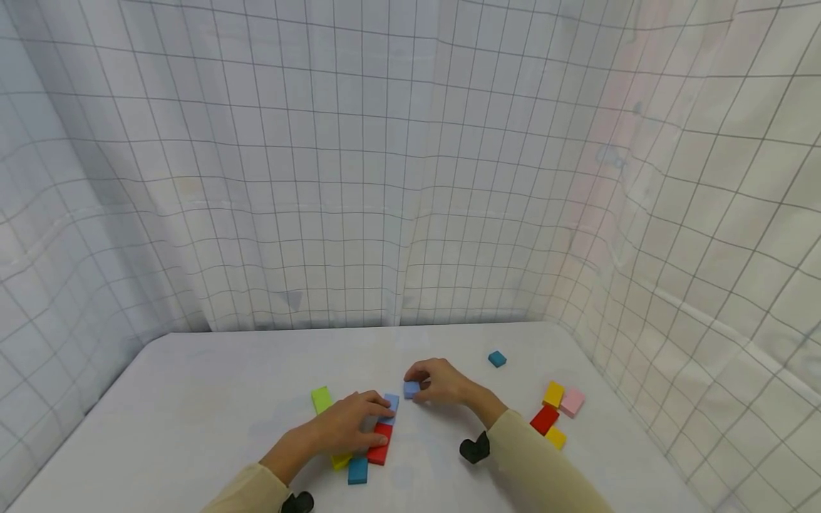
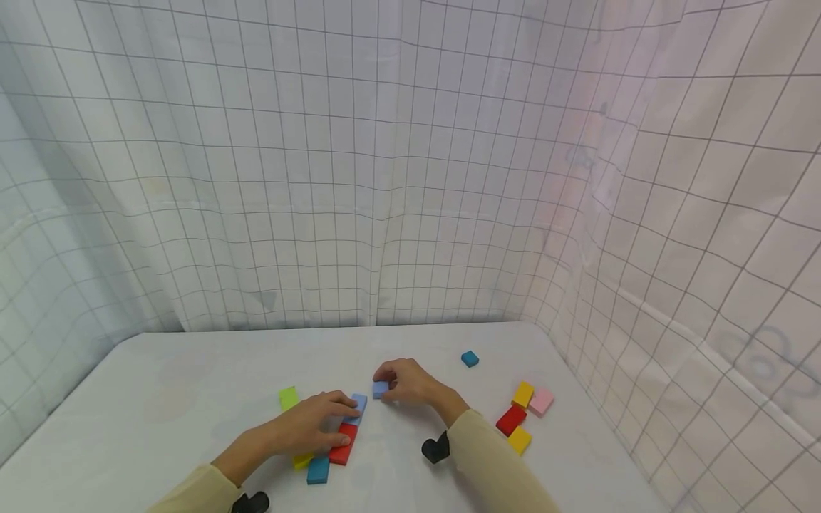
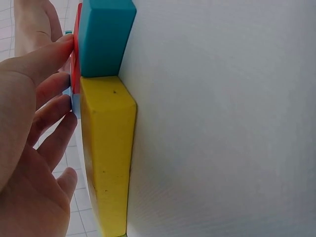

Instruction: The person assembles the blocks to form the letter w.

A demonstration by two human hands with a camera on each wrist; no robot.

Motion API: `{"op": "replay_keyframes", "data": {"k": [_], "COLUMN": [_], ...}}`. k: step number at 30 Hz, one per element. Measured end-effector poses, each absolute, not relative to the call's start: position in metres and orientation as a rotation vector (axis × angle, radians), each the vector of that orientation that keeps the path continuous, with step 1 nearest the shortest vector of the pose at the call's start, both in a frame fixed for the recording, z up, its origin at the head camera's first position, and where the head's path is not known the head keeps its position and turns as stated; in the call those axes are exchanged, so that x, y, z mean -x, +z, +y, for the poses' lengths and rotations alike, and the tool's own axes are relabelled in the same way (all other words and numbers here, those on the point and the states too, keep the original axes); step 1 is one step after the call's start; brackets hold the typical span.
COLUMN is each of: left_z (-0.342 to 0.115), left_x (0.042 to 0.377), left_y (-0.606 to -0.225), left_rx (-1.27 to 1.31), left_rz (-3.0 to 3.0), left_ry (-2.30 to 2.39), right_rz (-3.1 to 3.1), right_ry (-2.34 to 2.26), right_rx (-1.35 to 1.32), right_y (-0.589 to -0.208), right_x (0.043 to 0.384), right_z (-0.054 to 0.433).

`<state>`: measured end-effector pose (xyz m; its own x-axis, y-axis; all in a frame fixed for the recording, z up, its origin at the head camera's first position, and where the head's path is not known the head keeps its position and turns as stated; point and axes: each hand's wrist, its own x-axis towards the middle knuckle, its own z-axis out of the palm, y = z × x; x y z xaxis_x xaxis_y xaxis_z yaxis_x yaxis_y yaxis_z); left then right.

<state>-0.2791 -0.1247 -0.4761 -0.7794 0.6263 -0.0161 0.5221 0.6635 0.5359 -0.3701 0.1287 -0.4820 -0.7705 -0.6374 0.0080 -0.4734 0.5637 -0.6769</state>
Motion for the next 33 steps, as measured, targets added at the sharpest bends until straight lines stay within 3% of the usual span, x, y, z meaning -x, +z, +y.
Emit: {"op": "replay_keyframes", "data": {"k": [33], "left_z": [-0.127], "left_x": [0.280], "left_y": [-0.480], "left_rx": [-0.955], "left_rz": [2.682], "left_ry": [0.779], "right_rz": [2.567], "right_ry": [-0.952], "right_rx": [1.061], "right_y": [-0.485], "right_x": [0.372], "right_z": [0.119]}}
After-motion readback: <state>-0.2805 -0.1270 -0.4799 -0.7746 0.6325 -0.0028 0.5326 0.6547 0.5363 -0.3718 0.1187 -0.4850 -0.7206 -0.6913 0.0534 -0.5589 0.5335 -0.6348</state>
